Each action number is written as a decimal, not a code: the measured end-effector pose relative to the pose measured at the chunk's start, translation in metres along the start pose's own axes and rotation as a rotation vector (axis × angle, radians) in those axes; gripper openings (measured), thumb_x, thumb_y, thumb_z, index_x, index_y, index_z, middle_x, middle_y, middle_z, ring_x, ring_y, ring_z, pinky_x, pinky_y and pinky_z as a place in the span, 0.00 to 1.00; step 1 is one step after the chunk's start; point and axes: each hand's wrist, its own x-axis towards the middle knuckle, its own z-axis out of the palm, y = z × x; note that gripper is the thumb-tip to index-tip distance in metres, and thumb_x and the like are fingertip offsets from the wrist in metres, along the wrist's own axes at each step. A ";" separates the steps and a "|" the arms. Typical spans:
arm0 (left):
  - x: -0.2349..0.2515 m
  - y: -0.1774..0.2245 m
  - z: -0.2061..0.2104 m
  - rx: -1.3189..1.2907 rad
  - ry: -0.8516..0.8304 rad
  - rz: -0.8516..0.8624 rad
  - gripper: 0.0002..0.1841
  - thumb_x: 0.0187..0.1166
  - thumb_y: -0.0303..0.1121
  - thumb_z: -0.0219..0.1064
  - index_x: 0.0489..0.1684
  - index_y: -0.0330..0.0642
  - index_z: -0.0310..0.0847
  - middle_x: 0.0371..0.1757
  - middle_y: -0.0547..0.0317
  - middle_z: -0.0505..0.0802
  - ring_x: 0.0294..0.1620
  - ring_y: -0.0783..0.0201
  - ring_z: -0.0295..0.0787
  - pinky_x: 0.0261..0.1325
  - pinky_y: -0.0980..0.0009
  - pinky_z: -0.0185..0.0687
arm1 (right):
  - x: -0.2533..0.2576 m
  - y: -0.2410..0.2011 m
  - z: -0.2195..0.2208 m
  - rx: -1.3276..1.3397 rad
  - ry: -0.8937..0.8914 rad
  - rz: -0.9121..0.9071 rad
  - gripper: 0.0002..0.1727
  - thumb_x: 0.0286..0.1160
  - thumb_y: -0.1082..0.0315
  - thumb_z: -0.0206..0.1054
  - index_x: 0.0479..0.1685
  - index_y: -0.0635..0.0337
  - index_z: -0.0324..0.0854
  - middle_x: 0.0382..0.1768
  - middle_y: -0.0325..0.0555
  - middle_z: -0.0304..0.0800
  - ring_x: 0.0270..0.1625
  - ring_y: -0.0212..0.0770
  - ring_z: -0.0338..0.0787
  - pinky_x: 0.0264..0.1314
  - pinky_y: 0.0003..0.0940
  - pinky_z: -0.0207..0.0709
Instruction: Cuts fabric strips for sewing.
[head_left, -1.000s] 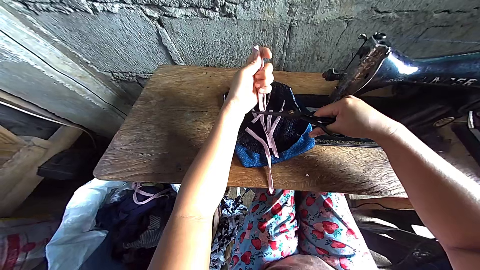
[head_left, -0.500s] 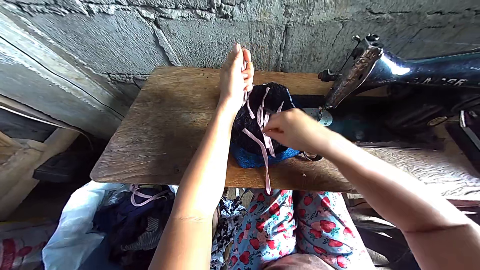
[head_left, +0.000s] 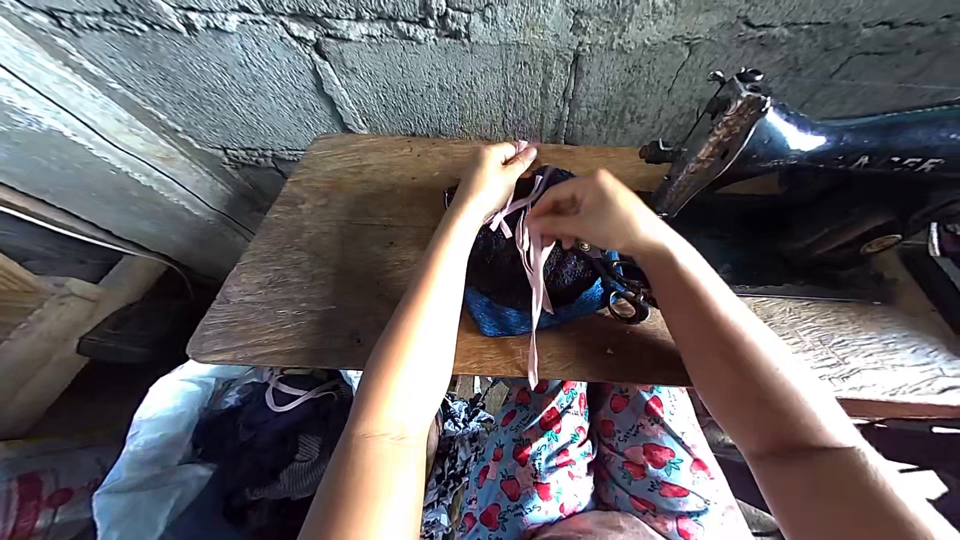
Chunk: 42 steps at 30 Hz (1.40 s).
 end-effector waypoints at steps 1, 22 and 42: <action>-0.001 0.002 0.001 -0.006 -0.005 0.008 0.18 0.91 0.38 0.57 0.50 0.29 0.86 0.48 0.49 0.93 0.49 0.68 0.88 0.60 0.65 0.79 | 0.002 0.000 -0.006 0.050 0.102 0.005 0.06 0.75 0.73 0.72 0.44 0.67 0.89 0.30 0.41 0.94 0.27 0.26 0.89 0.31 0.24 0.84; -0.011 0.017 0.007 -0.727 -0.133 -0.039 0.18 0.97 0.36 0.41 0.38 0.48 0.76 0.23 0.73 0.80 0.27 0.75 0.81 0.41 0.76 0.85 | 0.047 0.015 -0.010 0.408 0.373 0.026 0.18 0.94 0.63 0.50 0.65 0.68 0.76 0.47 0.44 0.90 0.44 0.31 0.92 0.52 0.30 0.87; 0.000 0.015 -0.008 -1.198 0.287 -0.117 0.16 0.98 0.38 0.36 0.50 0.49 0.72 0.20 0.73 0.74 0.14 0.79 0.70 0.20 0.85 0.71 | -0.004 0.005 0.028 0.543 -0.084 0.384 0.15 0.93 0.71 0.50 0.68 0.66 0.75 0.34 0.38 0.84 0.32 0.29 0.87 0.43 0.25 0.85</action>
